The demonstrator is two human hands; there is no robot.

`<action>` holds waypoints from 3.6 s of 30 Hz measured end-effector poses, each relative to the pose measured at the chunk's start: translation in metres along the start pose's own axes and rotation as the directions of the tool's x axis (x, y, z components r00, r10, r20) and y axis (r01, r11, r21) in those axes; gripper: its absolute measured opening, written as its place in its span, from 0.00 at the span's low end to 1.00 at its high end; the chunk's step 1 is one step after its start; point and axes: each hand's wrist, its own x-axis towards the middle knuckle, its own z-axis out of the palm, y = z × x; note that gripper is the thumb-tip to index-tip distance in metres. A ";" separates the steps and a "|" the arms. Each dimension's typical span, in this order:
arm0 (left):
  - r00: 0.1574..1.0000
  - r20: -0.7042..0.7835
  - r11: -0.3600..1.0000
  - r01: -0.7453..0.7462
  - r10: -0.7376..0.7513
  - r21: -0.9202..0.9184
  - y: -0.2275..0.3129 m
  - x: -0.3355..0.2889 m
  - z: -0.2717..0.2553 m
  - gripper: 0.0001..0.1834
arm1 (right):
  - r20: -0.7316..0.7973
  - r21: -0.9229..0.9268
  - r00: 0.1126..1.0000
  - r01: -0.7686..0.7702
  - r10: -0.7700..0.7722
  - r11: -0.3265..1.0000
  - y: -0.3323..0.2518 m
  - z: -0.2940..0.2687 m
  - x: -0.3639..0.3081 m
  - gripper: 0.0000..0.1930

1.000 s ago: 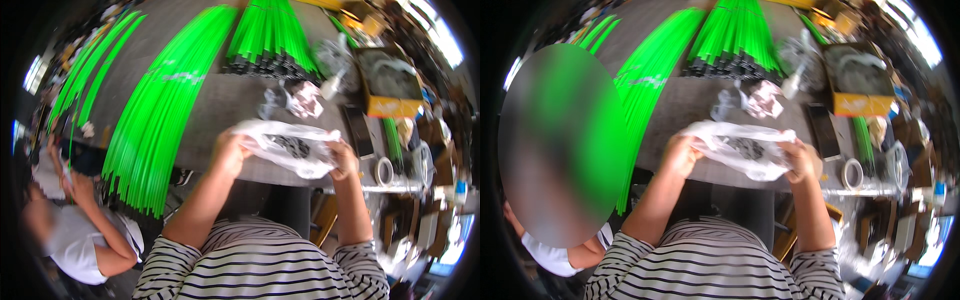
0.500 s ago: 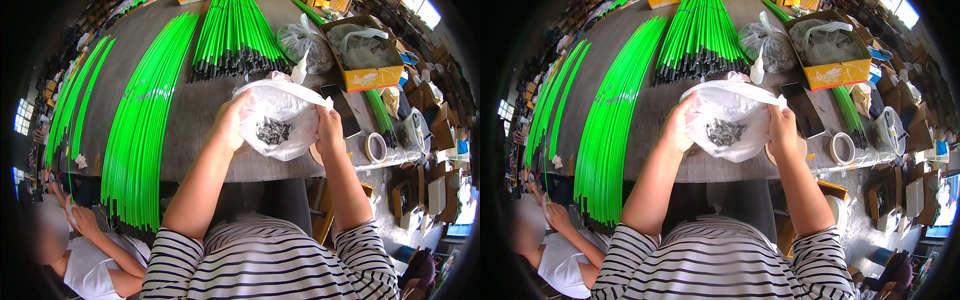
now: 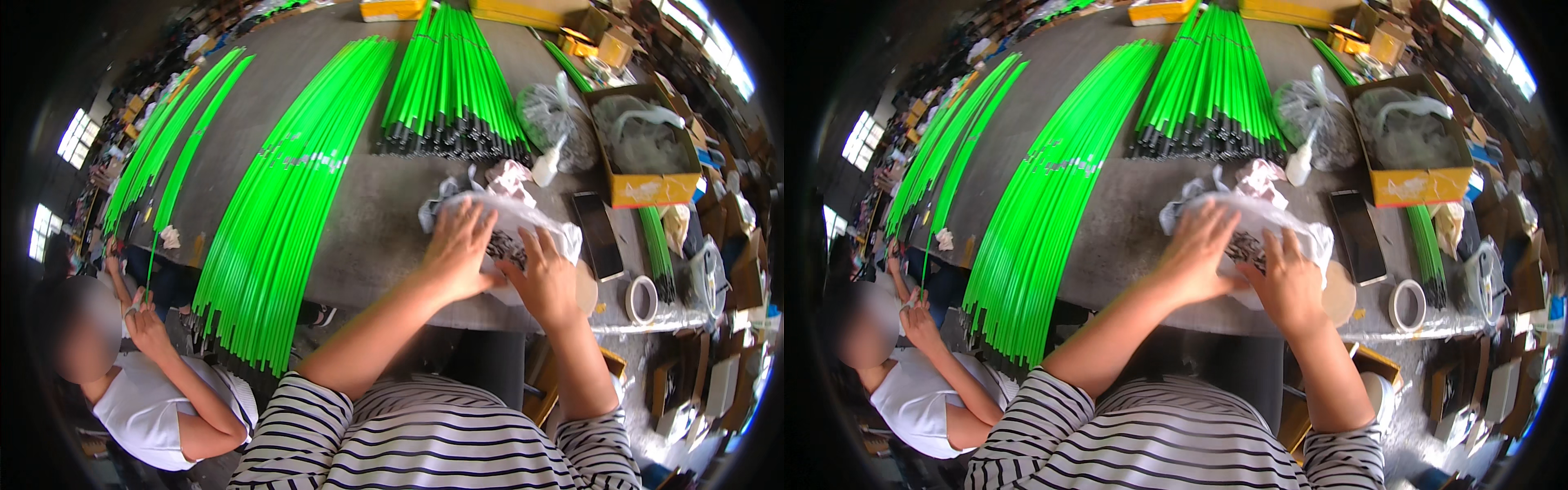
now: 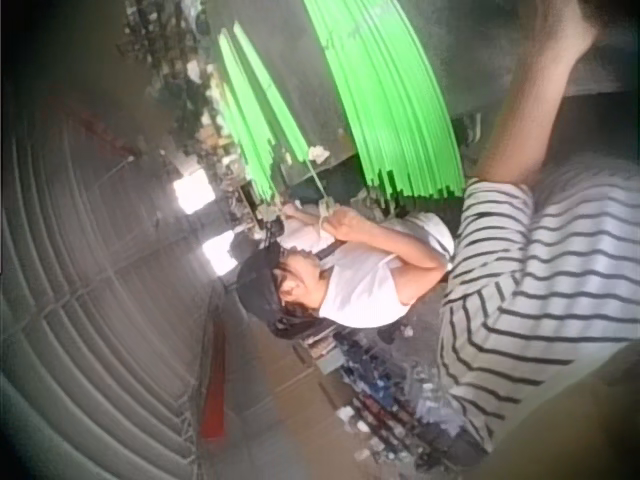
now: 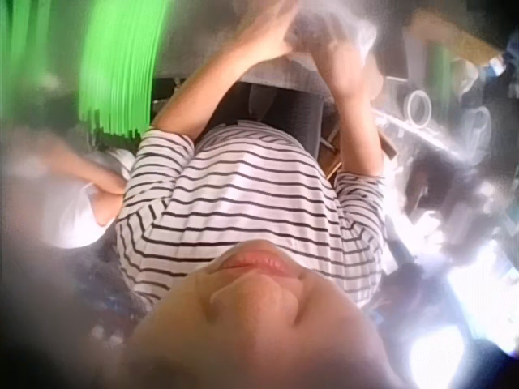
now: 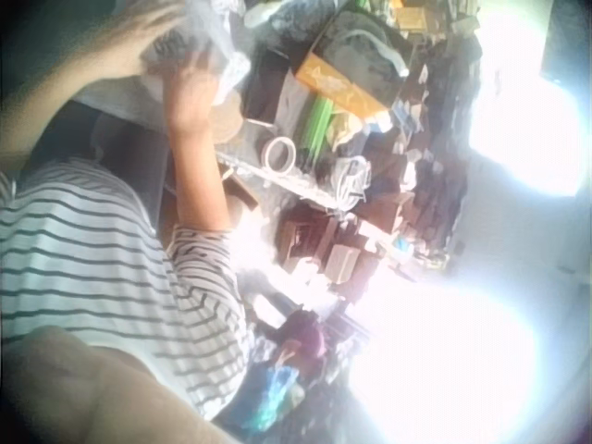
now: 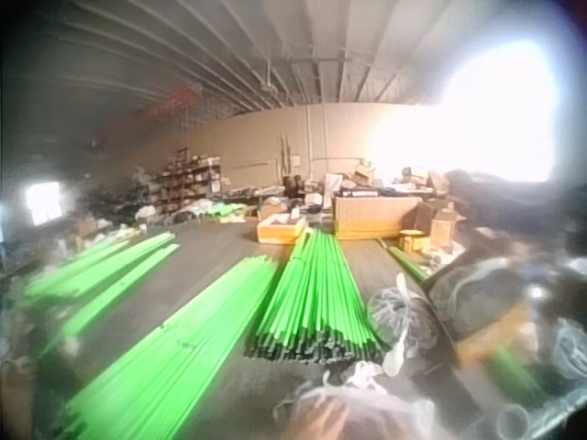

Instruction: The person applies liquid from a bottle to a segment of a green rod, slides a connector over it, and uses a cloth to wipe the rod. The person handles multiple green rods from a pile on a table and places a white bag into a larger box.

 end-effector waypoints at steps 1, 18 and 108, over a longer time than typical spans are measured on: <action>0.998 0.053 0.998 0.026 -0.023 -0.057 -0.003 -0.004 0.010 0.54 | 0.009 -0.069 1.000 -0.018 0.018 0.997 0.000 0.003 -0.002 0.28; 0.953 -0.290 0.942 -0.175 0.089 -0.287 -0.006 -0.006 0.042 0.57 | -0.296 -0.112 0.941 0.139 -0.166 0.984 0.013 0.033 -0.025 0.22; 0.843 0.357 -0.185 0.308 -0.402 -0.933 0.005 -0.182 -0.083 0.11 | 0.423 0.906 0.906 -0.423 0.022 -0.003 -0.113 0.039 0.027 0.16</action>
